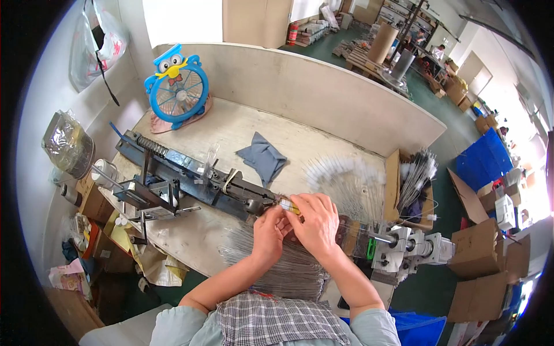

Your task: Manually inserting bundles of bristles into metal holders and using a crimping machine to secure them.

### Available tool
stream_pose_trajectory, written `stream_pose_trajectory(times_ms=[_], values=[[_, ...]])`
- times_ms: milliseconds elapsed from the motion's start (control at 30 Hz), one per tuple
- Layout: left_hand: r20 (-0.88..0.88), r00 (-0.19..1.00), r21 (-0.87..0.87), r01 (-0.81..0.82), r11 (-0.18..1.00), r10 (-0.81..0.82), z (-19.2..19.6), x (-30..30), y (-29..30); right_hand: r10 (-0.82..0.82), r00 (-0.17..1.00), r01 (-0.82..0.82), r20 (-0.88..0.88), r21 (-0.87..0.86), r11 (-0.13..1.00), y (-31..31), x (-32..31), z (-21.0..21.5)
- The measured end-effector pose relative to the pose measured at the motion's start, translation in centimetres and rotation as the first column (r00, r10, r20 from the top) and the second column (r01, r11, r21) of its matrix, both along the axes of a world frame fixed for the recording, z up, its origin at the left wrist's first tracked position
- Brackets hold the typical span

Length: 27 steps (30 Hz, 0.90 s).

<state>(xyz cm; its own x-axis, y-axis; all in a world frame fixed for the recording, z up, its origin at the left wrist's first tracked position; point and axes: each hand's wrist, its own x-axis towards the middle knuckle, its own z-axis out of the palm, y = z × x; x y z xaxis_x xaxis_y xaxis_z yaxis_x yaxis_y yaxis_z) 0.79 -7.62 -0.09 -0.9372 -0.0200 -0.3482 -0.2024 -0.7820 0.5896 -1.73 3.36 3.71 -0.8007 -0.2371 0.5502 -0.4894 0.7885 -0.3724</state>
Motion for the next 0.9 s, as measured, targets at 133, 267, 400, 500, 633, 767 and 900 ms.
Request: stream_pose_trajectory(times_ms=[133, 267, 400, 500, 633, 767, 900], values=[[-0.054, 0.997, 0.001, -0.054, 0.999, 0.054, -1.0, -0.3, 0.4, 0.075, 0.995, -0.075, -0.061, 0.001, 0.997, 0.8, 0.1, -0.3], [-0.066, 0.995, -0.014, -0.076, 0.997, 0.075, -0.5, -0.2, 0.4, 0.098, 0.993, -0.099, -0.069, -0.007, 0.995, 1.4, 0.0, -0.4], [-0.060, 0.996, -0.039, -0.062, 0.997, 0.060, -0.1, -0.2, 0.9, 0.109, 0.993, -0.111, -0.051, -0.033, 0.993, 2.6, 0.0, -0.8], [-0.058, 0.995, -0.023, -0.078, 0.997, 0.076, -0.5, -0.1, 0.8, 0.133, 0.988, -0.139, -0.071, -0.077, 0.987, 2.1, -0.1, -0.2], [-0.028, 0.995, 0.041, -0.097, 0.994, 0.098, -0.6, -0.2, 0.4, 0.150, 0.989, -0.150, -0.010, -0.045, 0.988, 1.1, -0.4, -0.3], [0.000, 0.996, 0.057, -0.088, 0.995, 0.088, -1.0, -0.3, 0.5, 0.155, 0.988, -0.156, -0.026, -0.045, 0.987, 1.0, -0.5, -0.2], [-0.014, 0.995, 0.047, -0.096, 0.994, 0.097, -0.7, -0.2, 0.5, 0.158, 0.987, -0.159, -0.026, -0.031, 0.987, 0.8, -0.6, -0.2]])
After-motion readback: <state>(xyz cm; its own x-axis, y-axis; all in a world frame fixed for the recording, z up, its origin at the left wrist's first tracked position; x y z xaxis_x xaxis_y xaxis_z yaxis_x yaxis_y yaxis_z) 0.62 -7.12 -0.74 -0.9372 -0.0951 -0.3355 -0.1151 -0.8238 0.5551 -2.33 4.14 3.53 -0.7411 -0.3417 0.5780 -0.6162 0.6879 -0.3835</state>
